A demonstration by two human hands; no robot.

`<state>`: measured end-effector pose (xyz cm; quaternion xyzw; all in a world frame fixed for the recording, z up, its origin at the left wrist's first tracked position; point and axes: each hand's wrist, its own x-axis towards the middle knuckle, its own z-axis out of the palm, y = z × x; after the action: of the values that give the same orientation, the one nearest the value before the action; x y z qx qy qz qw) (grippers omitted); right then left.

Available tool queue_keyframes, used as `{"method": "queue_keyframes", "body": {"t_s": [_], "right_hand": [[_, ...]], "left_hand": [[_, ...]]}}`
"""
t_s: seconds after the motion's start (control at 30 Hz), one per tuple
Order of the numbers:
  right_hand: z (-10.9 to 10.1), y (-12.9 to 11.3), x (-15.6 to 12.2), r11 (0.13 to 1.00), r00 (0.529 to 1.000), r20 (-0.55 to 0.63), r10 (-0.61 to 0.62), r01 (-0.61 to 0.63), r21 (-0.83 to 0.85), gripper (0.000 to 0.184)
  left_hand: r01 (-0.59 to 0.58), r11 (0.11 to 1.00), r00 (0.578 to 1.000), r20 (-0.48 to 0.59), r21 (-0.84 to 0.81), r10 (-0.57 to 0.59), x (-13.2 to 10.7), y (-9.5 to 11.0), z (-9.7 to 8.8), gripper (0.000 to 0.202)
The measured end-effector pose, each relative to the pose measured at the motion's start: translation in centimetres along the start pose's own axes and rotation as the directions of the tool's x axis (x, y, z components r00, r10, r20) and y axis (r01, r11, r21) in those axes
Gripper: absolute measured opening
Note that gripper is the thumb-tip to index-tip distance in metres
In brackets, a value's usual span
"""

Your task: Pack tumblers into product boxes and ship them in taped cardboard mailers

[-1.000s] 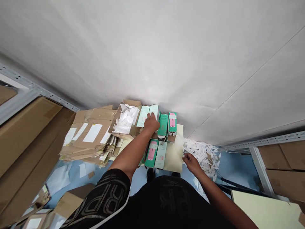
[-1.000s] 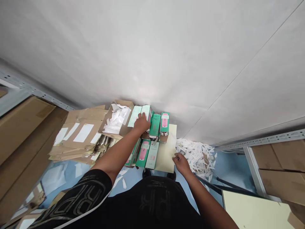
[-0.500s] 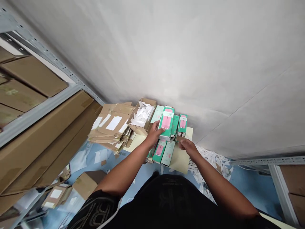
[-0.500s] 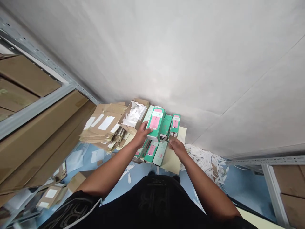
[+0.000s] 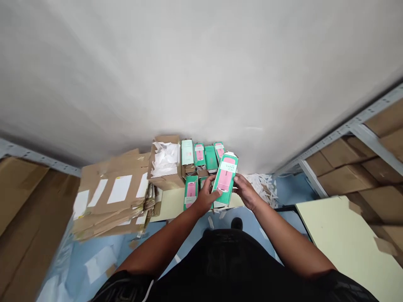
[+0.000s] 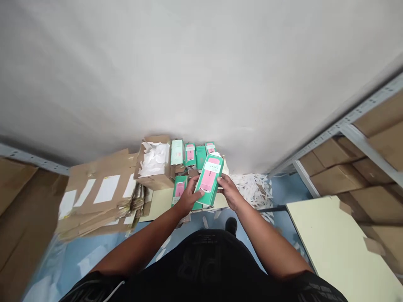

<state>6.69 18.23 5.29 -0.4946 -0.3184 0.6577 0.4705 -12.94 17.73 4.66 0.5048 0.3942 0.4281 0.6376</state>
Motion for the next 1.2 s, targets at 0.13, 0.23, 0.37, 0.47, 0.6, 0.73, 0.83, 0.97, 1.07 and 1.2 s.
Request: {"method": "queue_keyframes", "body": {"t_s": [0.13,0.23,0.37,0.47,0.6,0.73,0.83,0.97,1.07,1.2], "right_hand": [[-1.8,0.7,-3.7,0.996,0.983,-0.171,0.066,-0.053,0.078,0.051],[-4.5,1.4,-6.2,0.987,0.954,-0.294,0.057,-0.010,0.160,0.044],[-9.4,1.9,-10.1,0.970,0.911,-0.411,-0.036,0.131,0.205,0.039],[-14.1,2.0,-13.5,0.949,0.854,-0.511,-0.095,0.233,0.212,0.041],[-21.4,2.3,-18.1,0.924,0.788,-0.612,-0.068,0.281,0.261,0.039],[-29.1,3.4,-22.2,0.884,0.741,-0.671,0.027,0.295,0.362,0.035],[-34.3,4.2,-24.7,0.806,0.782,-0.607,0.143,0.264,0.529,0.032],[-39.9,5.2,-27.0,0.694,0.831,-0.485,0.271,0.181,0.697,0.028],[-43.2,6.4,-27.6,0.617,0.799,-0.472,0.372,0.167,0.769,0.025],[-46.8,8.4,-27.3,0.543,0.730,-0.469,0.497,0.160,0.825,0.025]], "left_hand": [[0.093,0.995,0.981,0.167,0.028,-0.096,-0.2,-1.4,3.0,0.075],[0.136,0.990,0.940,0.313,0.028,-0.138,0.0,-2.5,6.3,0.074],[0.160,0.987,0.852,0.500,0.035,-0.156,0.6,-3.5,11.6,0.077],[0.187,0.979,0.792,0.578,0.075,-0.196,1.2,-4.4,16.0,0.071],[0.227,0.967,0.704,0.666,0.118,-0.246,1.1,-6.3,23.1,0.066],[0.135,0.972,0.634,0.737,0.190,-0.232,-0.4,-8.4,31.9,0.079],[-0.019,0.960,0.633,0.746,0.280,-0.205,-1.5,-9.8,38.0,0.091],[-0.423,0.808,0.526,0.837,0.410,-0.150,-1.4,-11.5,43.7,0.108],[-0.682,0.624,0.395,0.910,0.382,-0.126,0.6,-13.3,47.0,0.103],[-0.863,0.449,0.157,0.969,0.230,-0.193,4.4,-16.2,51.6,0.087]]}}
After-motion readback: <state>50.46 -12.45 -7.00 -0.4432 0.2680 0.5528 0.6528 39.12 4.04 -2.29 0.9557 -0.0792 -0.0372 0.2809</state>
